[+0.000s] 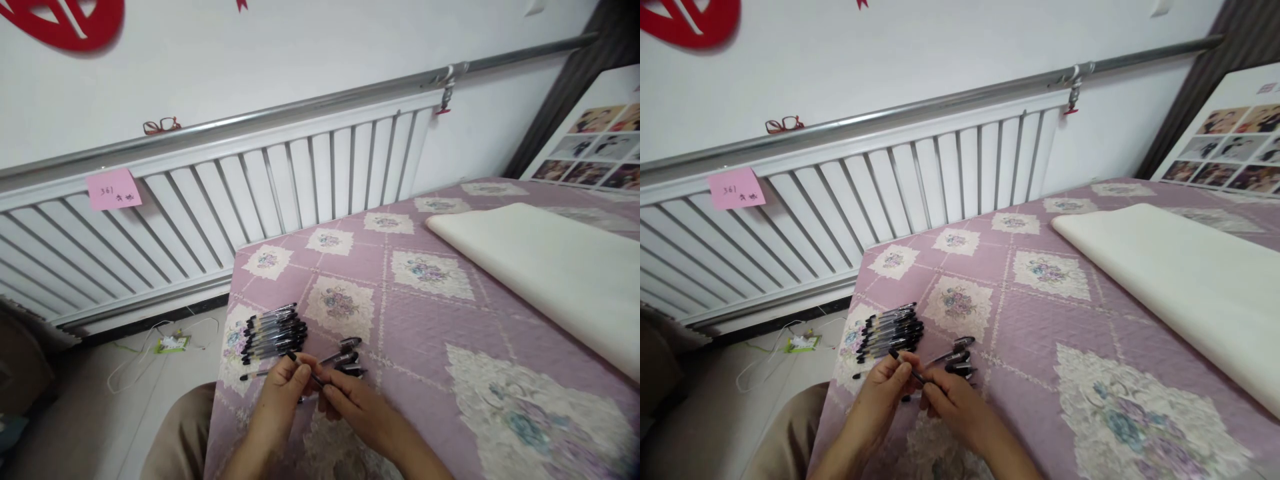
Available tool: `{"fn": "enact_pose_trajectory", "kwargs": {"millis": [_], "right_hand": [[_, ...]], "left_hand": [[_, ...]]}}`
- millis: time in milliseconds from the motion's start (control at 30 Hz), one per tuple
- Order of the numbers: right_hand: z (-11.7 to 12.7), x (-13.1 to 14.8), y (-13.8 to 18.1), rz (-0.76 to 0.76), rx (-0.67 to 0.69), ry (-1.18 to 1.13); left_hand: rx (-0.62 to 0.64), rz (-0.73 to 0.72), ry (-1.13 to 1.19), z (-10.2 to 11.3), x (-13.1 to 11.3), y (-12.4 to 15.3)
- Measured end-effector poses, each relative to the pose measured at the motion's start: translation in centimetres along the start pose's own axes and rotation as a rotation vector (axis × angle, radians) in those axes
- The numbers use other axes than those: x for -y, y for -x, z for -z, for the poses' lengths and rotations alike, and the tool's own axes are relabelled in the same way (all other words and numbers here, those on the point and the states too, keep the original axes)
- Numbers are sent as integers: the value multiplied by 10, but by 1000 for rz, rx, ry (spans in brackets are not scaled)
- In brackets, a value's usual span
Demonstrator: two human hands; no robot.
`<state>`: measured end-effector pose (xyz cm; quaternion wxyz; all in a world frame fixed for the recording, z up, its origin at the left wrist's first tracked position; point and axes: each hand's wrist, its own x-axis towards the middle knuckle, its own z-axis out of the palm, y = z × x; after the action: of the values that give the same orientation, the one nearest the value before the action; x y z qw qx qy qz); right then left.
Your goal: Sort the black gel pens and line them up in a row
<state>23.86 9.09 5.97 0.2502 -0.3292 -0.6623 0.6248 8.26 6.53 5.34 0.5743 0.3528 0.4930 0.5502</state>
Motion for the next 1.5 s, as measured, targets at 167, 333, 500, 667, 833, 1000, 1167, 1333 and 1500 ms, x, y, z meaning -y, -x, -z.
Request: {"fn": "enact_pose_trajectory", "kwargs": {"millis": [167, 333, 500, 667, 833, 1000, 1167, 1333, 1500], "right_hand": [[0, -4, -1, -103, 105, -152], [-6, -10, -3, -130, 136, -306], [-15, -16, -5, -123, 144, -481], [-17, -11, -8, -103, 50, -223], [-17, -7, -10, 95, -111, 277], [-23, -15, -10, -51, -242, 621], [-23, -18, -11, 48, -301, 380], [-34, -16, -7, -156, -57, -397], [-45, -18, -8, -277, 1, -612]], "left_hand": [[49, -7, 57, 1, -1, 0], [111, 40, 257, -4, -9, 4], [190, 18, 265, -4, -11, 6], [58, 10, 274, -5, -5, 4], [-95, 3, 251, -7, 1, 0], [-194, 7, 235, -13, 3, -2], [-191, -4, 232, -14, 1, -4], [-91, 52, 284, -13, -2, -1], [-75, 55, 325, -17, -3, 1]]}}
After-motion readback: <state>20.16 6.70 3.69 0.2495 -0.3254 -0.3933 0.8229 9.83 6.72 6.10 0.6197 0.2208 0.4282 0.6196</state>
